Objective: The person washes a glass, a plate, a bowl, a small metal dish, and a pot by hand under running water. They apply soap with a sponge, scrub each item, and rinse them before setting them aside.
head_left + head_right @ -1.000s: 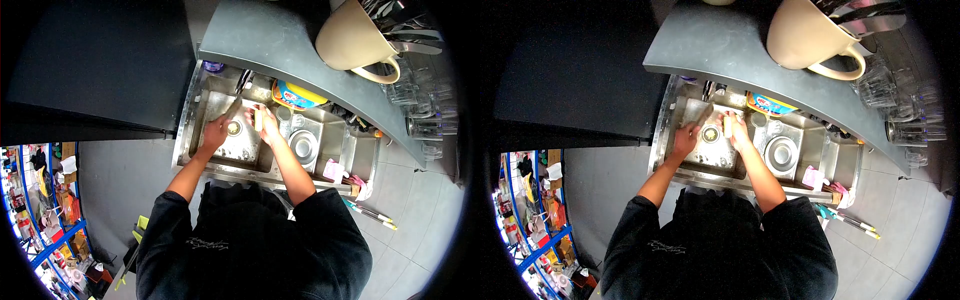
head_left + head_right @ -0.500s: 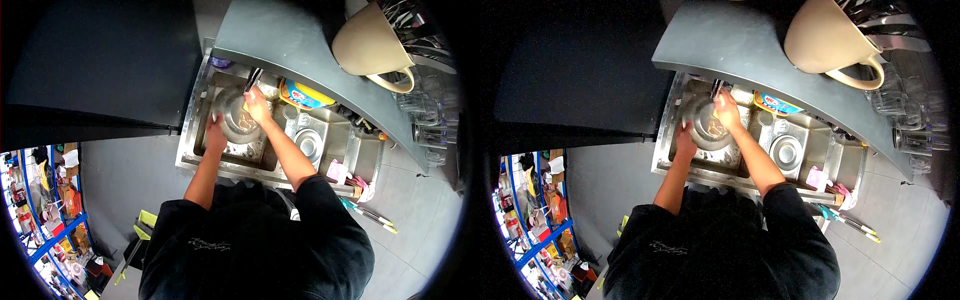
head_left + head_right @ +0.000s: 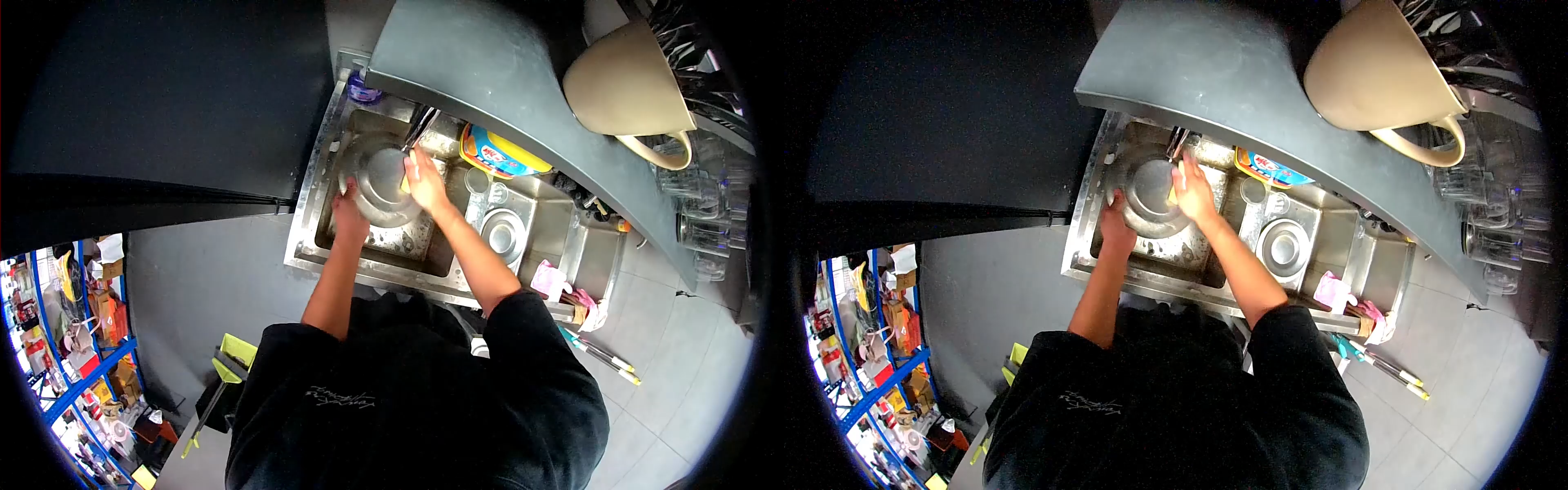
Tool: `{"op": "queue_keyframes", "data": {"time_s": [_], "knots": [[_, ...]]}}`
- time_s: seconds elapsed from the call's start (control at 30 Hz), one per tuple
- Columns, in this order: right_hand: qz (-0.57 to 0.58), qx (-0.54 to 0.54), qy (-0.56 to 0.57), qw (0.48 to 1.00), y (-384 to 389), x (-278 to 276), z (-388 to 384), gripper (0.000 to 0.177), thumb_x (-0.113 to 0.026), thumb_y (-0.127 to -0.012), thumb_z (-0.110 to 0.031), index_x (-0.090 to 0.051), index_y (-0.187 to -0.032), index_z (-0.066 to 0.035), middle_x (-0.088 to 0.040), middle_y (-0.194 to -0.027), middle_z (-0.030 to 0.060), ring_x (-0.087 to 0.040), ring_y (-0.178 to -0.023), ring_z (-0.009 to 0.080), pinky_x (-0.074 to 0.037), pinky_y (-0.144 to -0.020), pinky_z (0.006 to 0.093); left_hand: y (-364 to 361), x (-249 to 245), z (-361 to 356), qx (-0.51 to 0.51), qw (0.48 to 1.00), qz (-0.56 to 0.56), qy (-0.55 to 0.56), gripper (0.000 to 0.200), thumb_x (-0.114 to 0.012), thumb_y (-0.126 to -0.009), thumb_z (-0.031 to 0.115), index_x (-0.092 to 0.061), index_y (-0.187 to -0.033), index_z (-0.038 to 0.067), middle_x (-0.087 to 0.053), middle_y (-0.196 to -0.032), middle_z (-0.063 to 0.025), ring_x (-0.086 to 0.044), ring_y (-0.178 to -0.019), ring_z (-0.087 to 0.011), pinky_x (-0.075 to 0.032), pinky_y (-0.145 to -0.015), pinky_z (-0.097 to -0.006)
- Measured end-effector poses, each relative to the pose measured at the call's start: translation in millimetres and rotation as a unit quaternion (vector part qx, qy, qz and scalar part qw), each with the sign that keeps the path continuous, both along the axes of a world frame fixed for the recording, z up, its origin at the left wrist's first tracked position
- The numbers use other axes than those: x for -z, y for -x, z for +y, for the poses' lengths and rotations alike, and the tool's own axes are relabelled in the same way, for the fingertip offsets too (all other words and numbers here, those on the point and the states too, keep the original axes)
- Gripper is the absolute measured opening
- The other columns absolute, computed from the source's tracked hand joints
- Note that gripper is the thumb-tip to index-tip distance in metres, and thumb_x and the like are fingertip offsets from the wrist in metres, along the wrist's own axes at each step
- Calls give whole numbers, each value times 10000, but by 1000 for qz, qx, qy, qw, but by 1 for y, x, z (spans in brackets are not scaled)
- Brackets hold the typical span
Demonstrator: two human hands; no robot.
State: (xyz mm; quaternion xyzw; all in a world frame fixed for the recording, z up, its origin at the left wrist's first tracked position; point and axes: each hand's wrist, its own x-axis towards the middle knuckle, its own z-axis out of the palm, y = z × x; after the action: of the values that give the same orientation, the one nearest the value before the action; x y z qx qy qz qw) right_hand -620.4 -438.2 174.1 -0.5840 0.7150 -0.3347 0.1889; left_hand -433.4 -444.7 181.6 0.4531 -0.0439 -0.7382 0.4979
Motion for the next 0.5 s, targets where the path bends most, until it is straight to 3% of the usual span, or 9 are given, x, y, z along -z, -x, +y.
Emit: {"op": "queue_keyframes", "data": {"time_s": [0.07,0.1,0.17,0.27,0.3,0.37,0.4,0.47,0.5], "knots": [[-5,-9,15,1000,-23,0,27,612,-445,-991,-311,-303,-1461,54,-364,-1469,295,-357,-1381,400,-271,-1155,429,5,11,-6,-5,1000,-5,-1,438,-654,-936,332,-535,-1220,21,-619,-1172,-130,-605,-1044,-252,-515,-845,-414],[117,-24,40,992,-37,4,30,612,-476,-978,-272,-288,-1472,38,-296,-1516,271,-291,-1417,397,-243,-1166,447,6,16,-4,-8,1000,-10,-5,429,-652,-938,326,-537,-1218,22,-622,-1168,-125,-607,-1043,-243,-516,-839,-404],[52,-60,11,997,-61,-24,20,637,-529,-952,-235,-280,-1478,24,-243,-1548,247,-248,-1437,391,-219,-1176,452,12,5,4,35,998,-57,-18,375,-640,-951,303,-547,-1186,25,-623,-1172,-103,-593,-1058,-210,-484,-878,-349],[87,-90,79,989,-60,-34,-18,521,-583,-926,-228,-463,-1376,5,-453,-1427,208,-404,-1341,385,-323,-1115,458,21,7,15,54,994,-91,6,431,-654,-939,318,-538,-1203,-3,-611,-1166,-106,-549,-1085,-207,-430,-925,-320],[132,-102,88,982,-53,-34,-31,480,-581,-930,-247,-512,-1342,-10,-530,-1360,206,-490,-1281,374,-382,-1074,447,15,28,18,134,973,-183,45,476,-644,-915,262,-489,-1286,6,-585,-1228,-118,-532,-1139,-230,-428,-943,-332],[90,-66,-128,985,-29,-31,-43,420,-543,-951,-285,-560,-1292,-40,-619,-1228,206,-619,-1099,365,-479,-957,434,-3,71,25,274,888,-351,117,597,-626,-881,176,-410,-1416,24,-544,-1328,-134,-504,-1224,-266,-422,-979,-351],[114,-117,-221,962,0,-2,-51,398,-485,-985,-331,-580,-1254,-54,-659,-1106,217,-664,-941,381,-526,-816,448,-9,76,27,326,830,-428,150,649,-618,-870,147,-380,-1463,33,-528,-1365,-138,-494,-1254,-280,-416,-997,-358],[68,-75,14,995,47,53,-45,422,-412,-1027,-355,-591,-1225,-29,-662,-1096,217,-642,-997,374,-496,-872,429,-20,20,23,387,704,-559,205,664,-609,-877,142,-354,-1482,49,-514,-1389,-133,-488,-1264,-289,-397,-1033,-362],[111,-123,151,975,75,98,-43,444,-392,-1038,-364,-583,-1236,-16,-655,-1125,218,-631,-1045,358,-482,-911,411,-14,21,15,267,909,-303,103,536,-531,-952,252,-414,-1417,15,-534,-1346,-142,-499,-1235,-274,-388,-1044,-365]]}}
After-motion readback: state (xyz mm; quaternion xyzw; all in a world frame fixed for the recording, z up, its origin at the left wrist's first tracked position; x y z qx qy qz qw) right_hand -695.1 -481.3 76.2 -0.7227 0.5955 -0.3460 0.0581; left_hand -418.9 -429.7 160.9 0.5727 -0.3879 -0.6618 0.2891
